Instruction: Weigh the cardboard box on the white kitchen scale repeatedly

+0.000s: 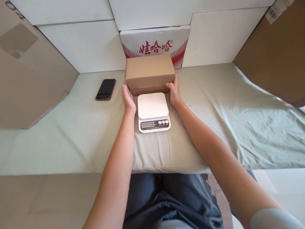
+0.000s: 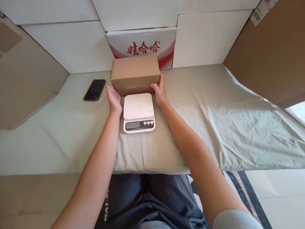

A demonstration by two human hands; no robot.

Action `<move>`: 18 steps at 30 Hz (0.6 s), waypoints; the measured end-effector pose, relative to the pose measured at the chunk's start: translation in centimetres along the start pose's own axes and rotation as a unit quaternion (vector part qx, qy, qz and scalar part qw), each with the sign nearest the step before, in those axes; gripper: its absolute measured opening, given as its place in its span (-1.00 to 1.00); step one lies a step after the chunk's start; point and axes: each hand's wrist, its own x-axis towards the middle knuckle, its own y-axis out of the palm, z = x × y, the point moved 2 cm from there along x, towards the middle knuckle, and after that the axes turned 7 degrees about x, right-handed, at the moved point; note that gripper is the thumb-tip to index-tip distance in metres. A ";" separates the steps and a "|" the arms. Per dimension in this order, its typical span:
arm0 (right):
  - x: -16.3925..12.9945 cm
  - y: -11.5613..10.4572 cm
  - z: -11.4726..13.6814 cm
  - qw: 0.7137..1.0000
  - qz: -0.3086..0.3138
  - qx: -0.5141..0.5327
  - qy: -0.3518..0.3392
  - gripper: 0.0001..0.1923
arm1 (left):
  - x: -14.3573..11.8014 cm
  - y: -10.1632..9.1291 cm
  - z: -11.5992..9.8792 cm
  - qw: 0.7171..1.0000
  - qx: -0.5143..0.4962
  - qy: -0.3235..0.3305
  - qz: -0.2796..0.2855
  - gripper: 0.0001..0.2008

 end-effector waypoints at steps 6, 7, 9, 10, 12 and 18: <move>0.4 -0.2 -1.0 0.999 -0.009 0.023 0.029 -0.36 | 0.2 -0.1 0.2 0.999 0.040 -0.003 -0.003 -0.27; 0.4 -0.1 -0.9 0.999 -0.011 0.024 0.032 -0.36 | 0.3 0.0 0.3 0.999 0.042 -0.003 -0.001 -0.27; 0.3 -0.1 -0.7 0.999 -0.010 0.019 0.036 -0.35 | 0.6 -0.1 0.8 1.000 0.030 -0.001 0.002 -0.26; 0.3 -0.1 -0.6 0.999 -0.012 0.015 0.036 -0.33 | 0.8 -0.2 1.0 1.000 0.019 0.003 0.002 -0.26; 0.3 -0.4 -0.7 0.999 -0.025 0.014 0.038 -0.26 | 1.4 -0.6 1.6 1.000 -0.002 0.014 -0.002 -0.25; 0.8 -2.0 -2.3 0.998 -0.038 0.019 0.054 -0.13 | 3.4 -2.5 3.1 0.999 -0.008 0.034 -0.001 -0.13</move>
